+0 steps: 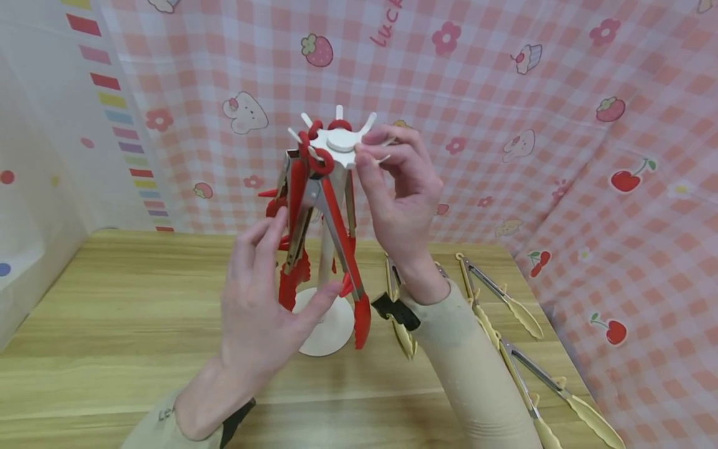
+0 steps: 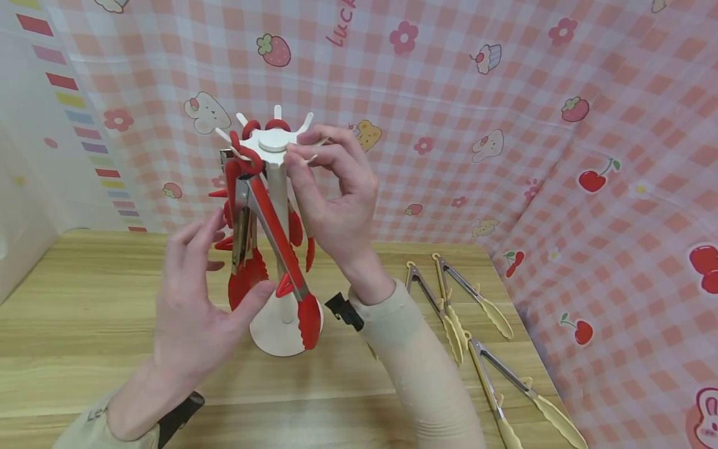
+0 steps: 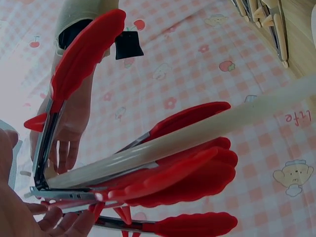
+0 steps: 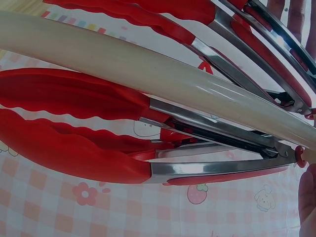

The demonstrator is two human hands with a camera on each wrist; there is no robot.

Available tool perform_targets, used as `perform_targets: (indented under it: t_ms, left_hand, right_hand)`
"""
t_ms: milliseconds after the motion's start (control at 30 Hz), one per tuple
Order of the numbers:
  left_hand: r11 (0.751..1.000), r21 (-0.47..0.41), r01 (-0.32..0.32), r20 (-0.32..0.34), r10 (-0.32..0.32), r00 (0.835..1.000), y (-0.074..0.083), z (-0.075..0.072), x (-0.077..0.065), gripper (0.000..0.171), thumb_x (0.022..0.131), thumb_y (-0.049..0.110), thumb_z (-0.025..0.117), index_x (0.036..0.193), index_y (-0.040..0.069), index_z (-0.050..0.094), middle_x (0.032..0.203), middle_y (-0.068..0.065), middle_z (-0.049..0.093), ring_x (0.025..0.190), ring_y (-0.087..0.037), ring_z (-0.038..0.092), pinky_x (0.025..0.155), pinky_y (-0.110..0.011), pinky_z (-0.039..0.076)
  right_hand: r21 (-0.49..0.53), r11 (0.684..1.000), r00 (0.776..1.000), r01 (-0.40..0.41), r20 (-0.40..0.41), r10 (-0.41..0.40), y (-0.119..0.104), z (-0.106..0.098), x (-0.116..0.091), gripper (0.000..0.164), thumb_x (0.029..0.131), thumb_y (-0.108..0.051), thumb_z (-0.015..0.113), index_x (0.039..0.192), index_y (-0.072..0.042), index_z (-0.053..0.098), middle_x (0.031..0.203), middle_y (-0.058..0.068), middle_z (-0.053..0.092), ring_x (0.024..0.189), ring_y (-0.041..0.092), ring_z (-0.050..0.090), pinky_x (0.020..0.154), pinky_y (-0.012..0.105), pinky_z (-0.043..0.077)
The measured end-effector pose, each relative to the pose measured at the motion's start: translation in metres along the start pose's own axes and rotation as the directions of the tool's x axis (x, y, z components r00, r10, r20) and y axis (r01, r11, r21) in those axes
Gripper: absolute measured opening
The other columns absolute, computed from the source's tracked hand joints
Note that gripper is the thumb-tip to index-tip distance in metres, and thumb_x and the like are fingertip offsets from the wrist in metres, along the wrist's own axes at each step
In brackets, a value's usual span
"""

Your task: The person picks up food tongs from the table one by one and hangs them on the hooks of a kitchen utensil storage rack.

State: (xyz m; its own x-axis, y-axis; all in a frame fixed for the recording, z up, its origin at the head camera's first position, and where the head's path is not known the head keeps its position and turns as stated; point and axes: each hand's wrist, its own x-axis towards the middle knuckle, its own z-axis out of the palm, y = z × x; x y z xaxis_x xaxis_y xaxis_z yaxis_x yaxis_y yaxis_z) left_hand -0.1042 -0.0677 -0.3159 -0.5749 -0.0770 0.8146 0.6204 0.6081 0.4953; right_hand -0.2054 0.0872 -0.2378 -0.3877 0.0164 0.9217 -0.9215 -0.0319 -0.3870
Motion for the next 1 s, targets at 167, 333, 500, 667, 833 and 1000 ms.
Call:
perform_targets:
  t_ms: [167, 333, 500, 667, 833, 1000]
  left_hand:
    - [1.000, 0.001, -0.028, -0.016, 0.028, 0.999, -0.003, -0.004, 0.002, 0.086, 0.098, 0.067, 0.057, 0.153, 0.001, 0.048, 0.135, -0.024, 0.058, 0.120, -0.035, 0.056, 0.090, -0.046, 0.051]
    - [0.999, -0.001, -0.040, -0.008, 0.040, 0.999, -0.003, -0.009, 0.005, 0.085, 0.098, 0.069, 0.053, 0.152, 0.003, 0.049, 0.137, -0.022, 0.058, 0.123, -0.034, 0.057, 0.093, -0.042, 0.052]
    - [0.997, -0.022, -0.070, -0.026, 0.070, 0.997, -0.006, -0.013, 0.009, 0.082, 0.099, 0.065, 0.057, 0.150, 0.001, 0.051, 0.135, -0.024, 0.059, 0.121, -0.035, 0.059, 0.092, -0.031, 0.050]
    - [0.994, -0.060, -0.088, -0.044, 0.085, 0.995, -0.010, -0.018, 0.014, 0.079, 0.099, 0.063, 0.058, 0.147, 0.000, 0.054, 0.133, -0.025, 0.059, 0.117, -0.034, 0.060, 0.090, -0.023, 0.048]
    - [0.990, -0.121, -0.069, -0.022, 0.067, 0.998, -0.015, -0.022, 0.018, 0.081, 0.099, 0.064, 0.058, 0.146, -0.002, 0.054, 0.133, -0.024, 0.059, 0.118, -0.033, 0.060, 0.092, -0.019, 0.048]
    - [0.988, -0.149, -0.040, 0.025, 0.044, 0.999, -0.019, -0.025, 0.026, 0.082, 0.098, 0.067, 0.057, 0.149, 0.002, 0.053, 0.139, -0.021, 0.059, 0.127, -0.031, 0.058, 0.096, -0.018, 0.048]
  right_hand:
    - [-0.014, 1.000, 1.000, -0.001, 0.005, 0.001, 0.000, -0.001, 0.000, 0.014, 0.096, 0.003, 0.064, 0.099, 0.016, 0.068, 0.109, 0.028, 0.063, 0.100, 0.011, 0.065, 0.089, 0.026, 0.061]
    - [-0.020, 1.000, 1.000, 0.001, 0.005, -0.001, 0.001, -0.002, -0.001, 0.017, 0.097, -0.001, 0.065, 0.099, 0.016, 0.068, 0.109, 0.025, 0.064, 0.100, 0.011, 0.064, 0.090, 0.027, 0.062]
    - [-0.012, 1.000, 1.000, 0.007, 0.010, -0.007, 0.001, -0.002, 0.000, 0.021, 0.098, -0.005, 0.067, 0.098, 0.016, 0.068, 0.110, 0.015, 0.066, 0.100, 0.011, 0.065, 0.090, 0.026, 0.062]
    - [-0.022, 1.000, 1.000, 0.011, 0.024, -0.010, 0.000, -0.002, 0.001, 0.026, 0.100, -0.010, 0.067, 0.099, 0.016, 0.069, 0.109, 0.022, 0.065, 0.099, 0.011, 0.065, 0.089, 0.025, 0.062]
    - [-0.037, 0.999, 1.000, 0.012, 0.027, -0.011, -0.001, -0.002, 0.001, 0.025, 0.099, -0.009, 0.068, 0.099, 0.016, 0.069, 0.110, 0.021, 0.066, 0.100, 0.010, 0.065, 0.089, 0.024, 0.061]
    - [-0.055, 0.998, 1.000, 0.015, 0.022, -0.014, -0.003, -0.003, 0.001, 0.023, 0.098, -0.007, 0.068, 0.100, 0.015, 0.071, 0.115, 0.034, 0.065, 0.106, 0.013, 0.067, 0.090, 0.025, 0.061]
